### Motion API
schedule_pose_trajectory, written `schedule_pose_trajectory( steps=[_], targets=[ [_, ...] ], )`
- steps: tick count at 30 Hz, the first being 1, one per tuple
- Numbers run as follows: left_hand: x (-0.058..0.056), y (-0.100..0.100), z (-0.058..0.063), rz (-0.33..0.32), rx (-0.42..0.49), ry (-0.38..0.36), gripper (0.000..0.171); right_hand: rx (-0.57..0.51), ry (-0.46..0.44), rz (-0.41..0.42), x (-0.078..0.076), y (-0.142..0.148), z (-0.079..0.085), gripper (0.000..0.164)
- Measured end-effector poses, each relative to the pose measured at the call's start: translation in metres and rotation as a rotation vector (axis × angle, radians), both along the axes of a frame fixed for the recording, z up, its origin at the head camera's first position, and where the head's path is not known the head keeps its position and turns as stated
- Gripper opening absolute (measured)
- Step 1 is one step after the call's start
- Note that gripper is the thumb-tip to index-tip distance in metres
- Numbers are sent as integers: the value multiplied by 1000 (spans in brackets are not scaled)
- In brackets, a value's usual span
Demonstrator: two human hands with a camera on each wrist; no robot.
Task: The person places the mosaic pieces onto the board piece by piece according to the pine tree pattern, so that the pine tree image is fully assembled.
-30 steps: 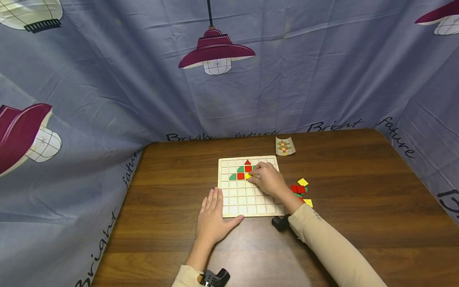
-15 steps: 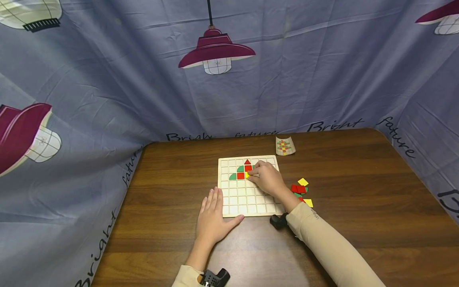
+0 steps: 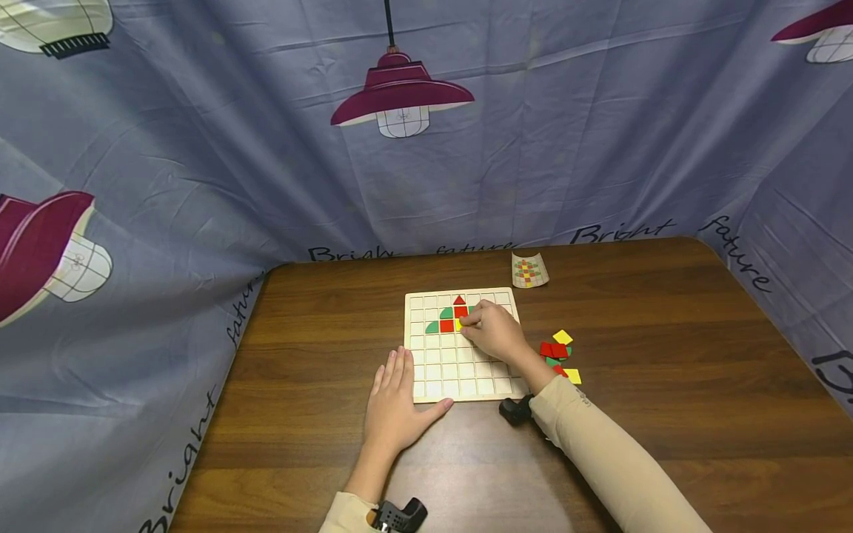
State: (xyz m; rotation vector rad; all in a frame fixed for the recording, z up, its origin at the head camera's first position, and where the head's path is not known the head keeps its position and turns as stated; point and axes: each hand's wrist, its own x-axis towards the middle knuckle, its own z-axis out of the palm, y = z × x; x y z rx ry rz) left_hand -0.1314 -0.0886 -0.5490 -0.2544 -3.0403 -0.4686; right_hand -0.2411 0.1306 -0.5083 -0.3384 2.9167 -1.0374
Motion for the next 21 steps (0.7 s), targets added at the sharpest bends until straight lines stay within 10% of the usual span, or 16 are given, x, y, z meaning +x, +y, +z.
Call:
schedule_pose_trajectory(
  steps=[21],
  targets=[
    [0, 0, 1, 2, 0, -8, 117, -135, -82, -76, 1, -1, -1, 28]
  ],
)
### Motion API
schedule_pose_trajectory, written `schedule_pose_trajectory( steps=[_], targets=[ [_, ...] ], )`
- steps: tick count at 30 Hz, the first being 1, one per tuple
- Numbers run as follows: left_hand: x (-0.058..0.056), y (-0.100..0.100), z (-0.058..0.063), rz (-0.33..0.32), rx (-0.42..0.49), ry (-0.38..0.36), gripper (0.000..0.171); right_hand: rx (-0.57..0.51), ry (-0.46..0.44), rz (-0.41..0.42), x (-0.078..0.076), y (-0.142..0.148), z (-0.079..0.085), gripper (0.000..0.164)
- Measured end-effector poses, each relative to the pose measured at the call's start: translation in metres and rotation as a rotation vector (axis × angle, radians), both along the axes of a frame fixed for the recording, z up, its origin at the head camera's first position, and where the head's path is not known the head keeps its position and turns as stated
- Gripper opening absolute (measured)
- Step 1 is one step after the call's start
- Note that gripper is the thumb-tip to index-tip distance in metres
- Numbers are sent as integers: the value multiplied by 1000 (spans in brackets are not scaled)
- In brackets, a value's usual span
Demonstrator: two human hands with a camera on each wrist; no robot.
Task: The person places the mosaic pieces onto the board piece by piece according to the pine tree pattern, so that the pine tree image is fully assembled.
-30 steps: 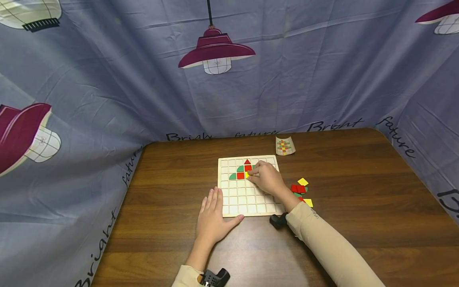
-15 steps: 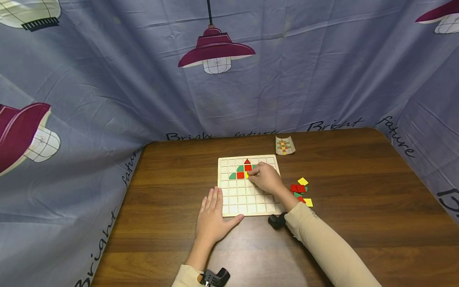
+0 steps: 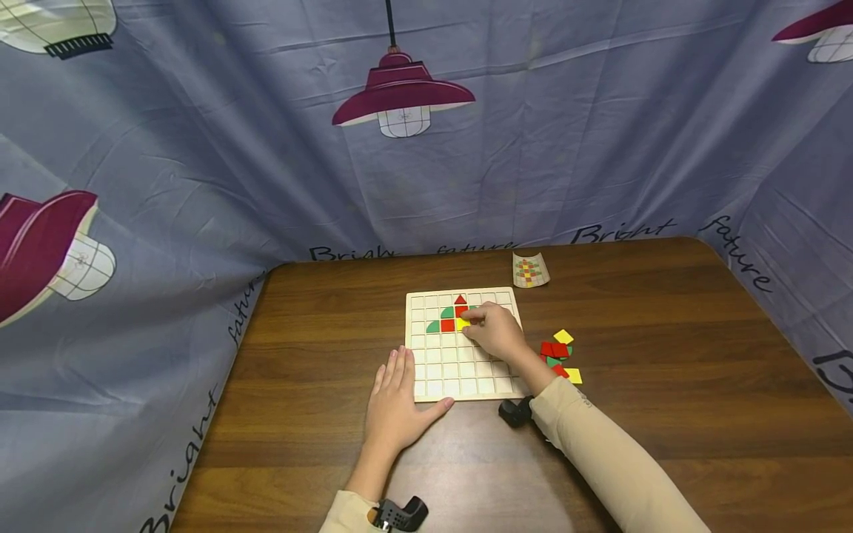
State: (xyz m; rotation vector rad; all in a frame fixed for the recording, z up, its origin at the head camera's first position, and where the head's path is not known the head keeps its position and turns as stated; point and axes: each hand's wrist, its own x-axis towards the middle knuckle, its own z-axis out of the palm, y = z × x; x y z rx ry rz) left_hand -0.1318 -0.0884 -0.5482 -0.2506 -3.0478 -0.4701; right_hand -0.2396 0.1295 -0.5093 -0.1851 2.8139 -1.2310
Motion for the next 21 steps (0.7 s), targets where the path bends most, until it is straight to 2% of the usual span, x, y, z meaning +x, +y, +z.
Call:
schedule_pose_trajectory(
  steps=[7, 21],
  targets=[
    [-1, 0, -1, 5, -11, -8, 118, 29, 13, 27, -1, 2, -1, 29],
    [-1, 0, 0, 2, -14, -17, 118, -9, -29, 59, -5, 1, -1, 22]
  ],
)
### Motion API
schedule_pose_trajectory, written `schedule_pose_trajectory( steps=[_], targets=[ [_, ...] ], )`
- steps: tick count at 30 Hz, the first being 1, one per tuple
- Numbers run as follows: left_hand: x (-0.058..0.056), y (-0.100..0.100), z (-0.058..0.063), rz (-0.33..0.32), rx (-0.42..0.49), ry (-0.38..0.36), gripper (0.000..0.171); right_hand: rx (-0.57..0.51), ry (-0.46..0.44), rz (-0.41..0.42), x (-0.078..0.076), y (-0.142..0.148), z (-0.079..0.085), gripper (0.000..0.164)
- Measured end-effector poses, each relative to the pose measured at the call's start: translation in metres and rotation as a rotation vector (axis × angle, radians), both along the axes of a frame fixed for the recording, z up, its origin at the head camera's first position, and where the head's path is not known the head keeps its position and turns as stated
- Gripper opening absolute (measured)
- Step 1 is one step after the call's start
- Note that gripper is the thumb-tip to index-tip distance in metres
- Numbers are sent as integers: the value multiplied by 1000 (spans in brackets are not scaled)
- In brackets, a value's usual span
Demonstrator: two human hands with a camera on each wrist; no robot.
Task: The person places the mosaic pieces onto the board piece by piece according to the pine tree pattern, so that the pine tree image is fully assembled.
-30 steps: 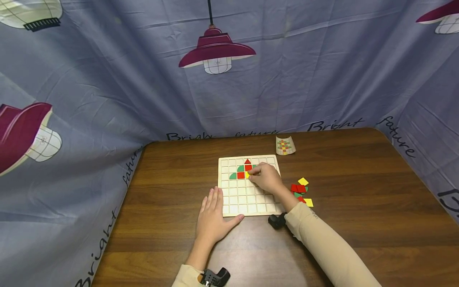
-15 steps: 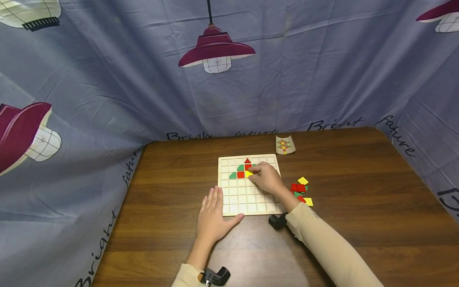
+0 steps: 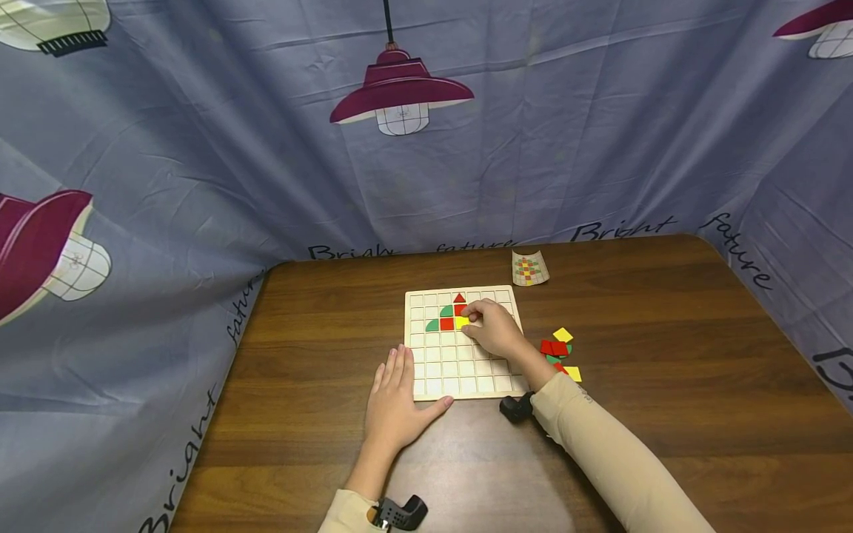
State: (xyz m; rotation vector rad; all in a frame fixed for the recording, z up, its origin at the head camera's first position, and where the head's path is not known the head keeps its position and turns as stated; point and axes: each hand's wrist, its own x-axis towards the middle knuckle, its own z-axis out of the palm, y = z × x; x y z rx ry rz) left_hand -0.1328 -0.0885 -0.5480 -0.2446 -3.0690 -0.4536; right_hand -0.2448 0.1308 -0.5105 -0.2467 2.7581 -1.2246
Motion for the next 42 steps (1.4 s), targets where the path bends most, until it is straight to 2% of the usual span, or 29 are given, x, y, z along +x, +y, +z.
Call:
schedule_pose_trajectory(
  steps=[13, 21, 25, 29, 34, 42],
  targets=[
    [0, 1, 0, 1, 9, -15, 118, 22, 36, -41, 2, 0, 1, 20],
    [0, 1, -1, 4, 14, -15, 118, 10, 53, -4, 5, 5, 1, 25],
    [0, 1, -1, 7, 14, -21, 118, 8, 68, 13, 11, 14, 8, 30],
    [0, 1, -1, 9, 15, -21, 118, 59, 104, 9, 18, 31, 17, 34],
    [1, 1, 0, 7, 16, -12, 118, 122, 163, -10, 25, 65, 21, 35],
    [0, 0, 0, 6, 21, -4, 118, 190, 122, -73, 45, 123, 24, 40]
  ],
)
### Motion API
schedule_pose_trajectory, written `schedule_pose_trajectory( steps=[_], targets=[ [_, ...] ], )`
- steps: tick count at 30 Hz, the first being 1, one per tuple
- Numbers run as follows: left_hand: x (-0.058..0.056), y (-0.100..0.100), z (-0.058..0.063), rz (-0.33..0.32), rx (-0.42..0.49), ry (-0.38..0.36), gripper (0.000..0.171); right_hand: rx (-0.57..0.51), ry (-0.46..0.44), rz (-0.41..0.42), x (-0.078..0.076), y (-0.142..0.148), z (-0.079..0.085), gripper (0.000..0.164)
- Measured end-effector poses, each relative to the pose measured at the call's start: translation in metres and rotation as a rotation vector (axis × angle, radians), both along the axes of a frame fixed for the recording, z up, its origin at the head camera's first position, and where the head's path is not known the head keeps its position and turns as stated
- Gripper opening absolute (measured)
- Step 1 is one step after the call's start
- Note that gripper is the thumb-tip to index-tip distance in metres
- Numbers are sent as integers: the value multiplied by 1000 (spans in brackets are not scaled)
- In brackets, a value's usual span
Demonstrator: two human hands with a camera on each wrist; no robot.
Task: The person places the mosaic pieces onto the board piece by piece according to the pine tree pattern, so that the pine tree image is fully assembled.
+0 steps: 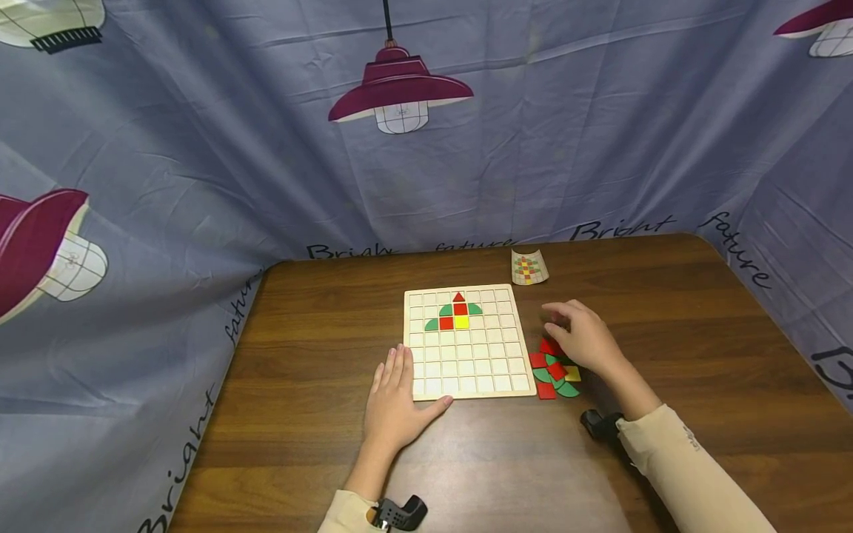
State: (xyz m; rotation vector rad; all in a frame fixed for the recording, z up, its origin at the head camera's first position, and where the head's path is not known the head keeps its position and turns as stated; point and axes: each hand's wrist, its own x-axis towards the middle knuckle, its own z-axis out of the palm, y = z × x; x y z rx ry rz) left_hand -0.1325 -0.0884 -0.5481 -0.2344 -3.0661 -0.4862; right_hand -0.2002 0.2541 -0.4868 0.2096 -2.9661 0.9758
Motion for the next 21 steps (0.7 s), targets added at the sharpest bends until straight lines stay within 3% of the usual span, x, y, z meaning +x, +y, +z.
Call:
schedule_pose_trajectory(
  steps=[11, 21],
  targets=[
    [0, -1, -1, -2, -1, 13, 118, 78, -62, 77, 26, 29, -13, 47],
    [0, 0, 0, -5, -6, 7, 118, 33, -10, 66, 30, 34, -23, 26]
  ],
)
